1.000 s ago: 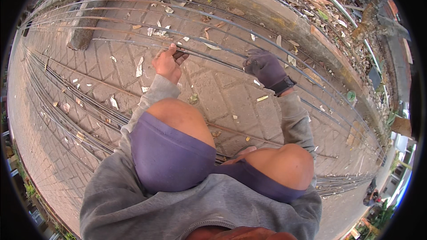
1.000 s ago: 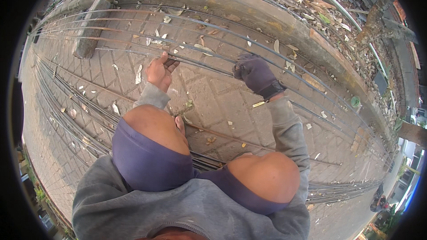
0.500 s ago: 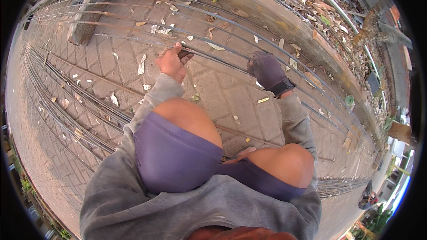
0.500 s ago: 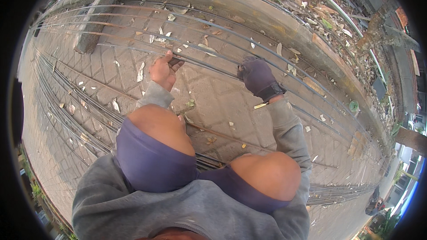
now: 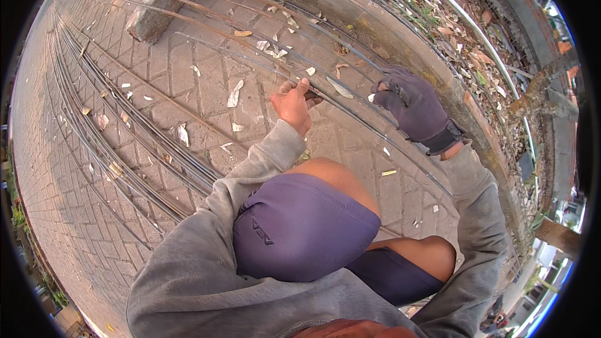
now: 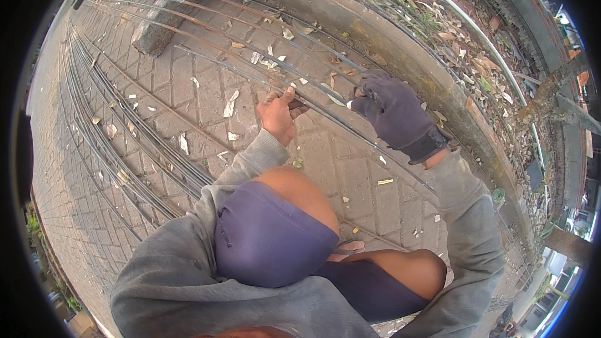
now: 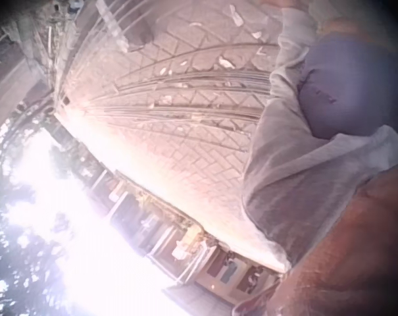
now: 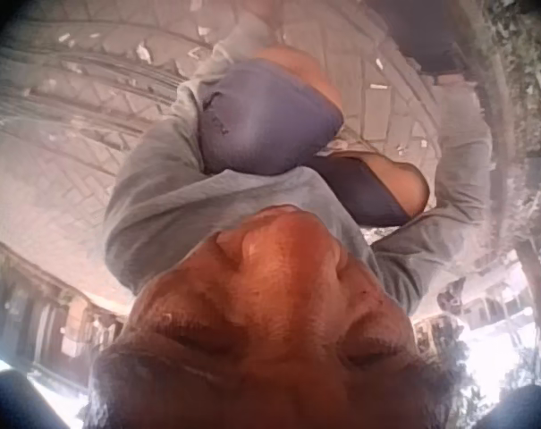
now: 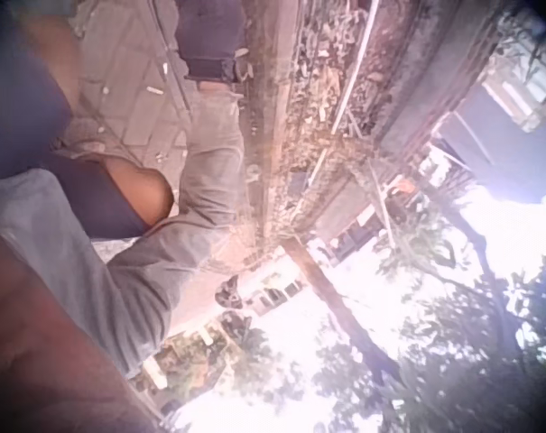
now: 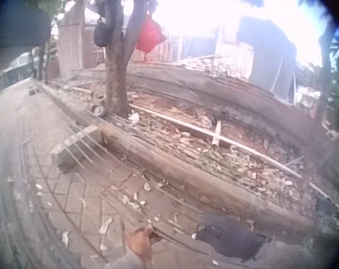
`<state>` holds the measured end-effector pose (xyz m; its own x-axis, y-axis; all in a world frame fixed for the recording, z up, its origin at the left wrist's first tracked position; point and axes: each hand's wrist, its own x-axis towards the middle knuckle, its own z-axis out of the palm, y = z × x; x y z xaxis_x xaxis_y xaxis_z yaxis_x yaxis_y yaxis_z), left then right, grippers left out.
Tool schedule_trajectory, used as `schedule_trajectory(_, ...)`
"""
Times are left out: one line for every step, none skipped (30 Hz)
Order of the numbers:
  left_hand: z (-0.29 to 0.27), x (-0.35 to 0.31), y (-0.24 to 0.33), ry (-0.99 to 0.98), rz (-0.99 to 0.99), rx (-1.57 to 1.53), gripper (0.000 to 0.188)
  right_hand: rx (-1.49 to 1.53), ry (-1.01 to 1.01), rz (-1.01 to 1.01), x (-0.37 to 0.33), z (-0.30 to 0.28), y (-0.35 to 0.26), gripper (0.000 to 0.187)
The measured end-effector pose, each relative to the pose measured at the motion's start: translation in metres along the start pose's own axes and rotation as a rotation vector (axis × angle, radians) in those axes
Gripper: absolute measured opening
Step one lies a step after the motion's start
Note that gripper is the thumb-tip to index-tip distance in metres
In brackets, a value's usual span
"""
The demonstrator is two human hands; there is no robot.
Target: The person arranges parallel metal rods on a paved outdoor surface and ties them together at intersections using small wire ties. The person repeatedly bends and twists the ties to secure the rods into a grid-like mesh structure.
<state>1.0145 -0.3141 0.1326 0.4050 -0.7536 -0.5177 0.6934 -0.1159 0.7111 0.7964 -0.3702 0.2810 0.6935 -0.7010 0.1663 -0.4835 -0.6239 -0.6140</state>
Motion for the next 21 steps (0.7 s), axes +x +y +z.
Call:
schedule_trajectory(0.001,0.000,0.000,-0.005,0.010,-0.012,0.016,-0.003,-0.037,0.029,0.013,0.009,0.002,0.015)
schedule_trajectory(0.001,0.000,-0.001,-0.008,0.017,-0.025,0.016,-0.006,-0.076,0.061,0.023,0.021,0.005,0.016)
schedule_trajectory(0.002,0.001,-0.002,0.006,0.019,-0.023,0.016,-0.052,-0.051,0.031,0.030,0.035,0.007,0.015)
schedule_trajectory(0.002,0.002,-0.003,0.025,0.019,-0.024,0.016,-0.097,-0.032,0.001,0.036,0.052,0.010,0.015)
schedule_trajectory(0.002,0.002,-0.005,0.044,0.018,-0.028,0.016,-0.140,-0.016,-0.034,0.041,0.067,0.013,0.014)
schedule_trajectory(0.003,0.004,-0.006,0.049,0.023,-0.031,0.017,-0.159,-0.022,-0.030,0.046,0.079,0.018,0.014)
schedule_trajectory(0.002,0.004,-0.007,0.057,0.025,-0.032,0.017,-0.172,-0.030,-0.024,0.048,0.091,0.020,0.013)
schedule_trajectory(0.002,0.004,-0.008,0.073,0.024,-0.024,0.017,-0.175,-0.055,0.032,0.049,0.101,0.023,0.013)
schedule_trajectory(0.002,0.004,-0.008,0.070,0.024,-0.036,0.017,-0.176,-0.039,-0.010,0.048,0.107,0.025,0.012)
schedule_trajectory(0.003,0.004,-0.009,0.071,0.024,-0.041,0.017,-0.171,-0.039,-0.003,0.048,0.112,0.026,0.011)
schedule_trajectory(0.003,0.004,-0.009,0.070,0.024,-0.043,0.017,-0.166,-0.034,0.005,0.048,0.116,0.027,0.010)
schedule_trajectory(0.002,0.005,-0.008,0.072,0.021,-0.051,0.017,-0.161,-0.018,-0.022,0.049,0.118,0.028,0.010)
schedule_trajectory(0.002,0.005,-0.008,0.072,0.017,-0.057,0.016,-0.158,0.000,-0.046,0.049,0.119,0.029,0.009)
schedule_trajectory(0.002,0.005,-0.008,0.069,0.014,-0.063,0.016,-0.156,0.020,-0.070,0.049,0.120,0.029,0.008)
schedule_trajectory(0.002,0.005,-0.007,0.061,0.015,-0.060,0.017,-0.160,0.016,-0.056,0.049,0.120,0.028,0.008)
schedule_trajectory(0.002,0.005,-0.007,0.055,0.016,-0.059,0.017,-0.163,0.011,-0.044,0.049,0.121,0.027,0.008)
schedule_trajectory(0.002,0.005,-0.007,0.054,0.017,-0.058,0.017,-0.172,0.002,-0.038,0.050,0.122,0.027,0.007)
schedule_trajectory(0.001,0.005,-0.007,0.047,0.022,-0.055,0.017,-0.175,-0.020,0.017,0.050,0.123,0.026,0.007)
schedule_trajectory(0.001,0.005,-0.006,0.046,0.024,-0.051,0.018,-0.183,-0.046,0.069,0.050,0.124,0.026,0.006)
schedule_trajectory(0.001,0.004,-0.006,0.047,0.024,-0.046,0.018,-0.182,-0.051,0.095,0.050,0.126,0.026,0.005)
schedule_trajectory(0.001,0.004,-0.006,0.043,0.027,-0.053,0.018,-0.189,-0.045,0.126,0.050,0.127,0.026,0.005)
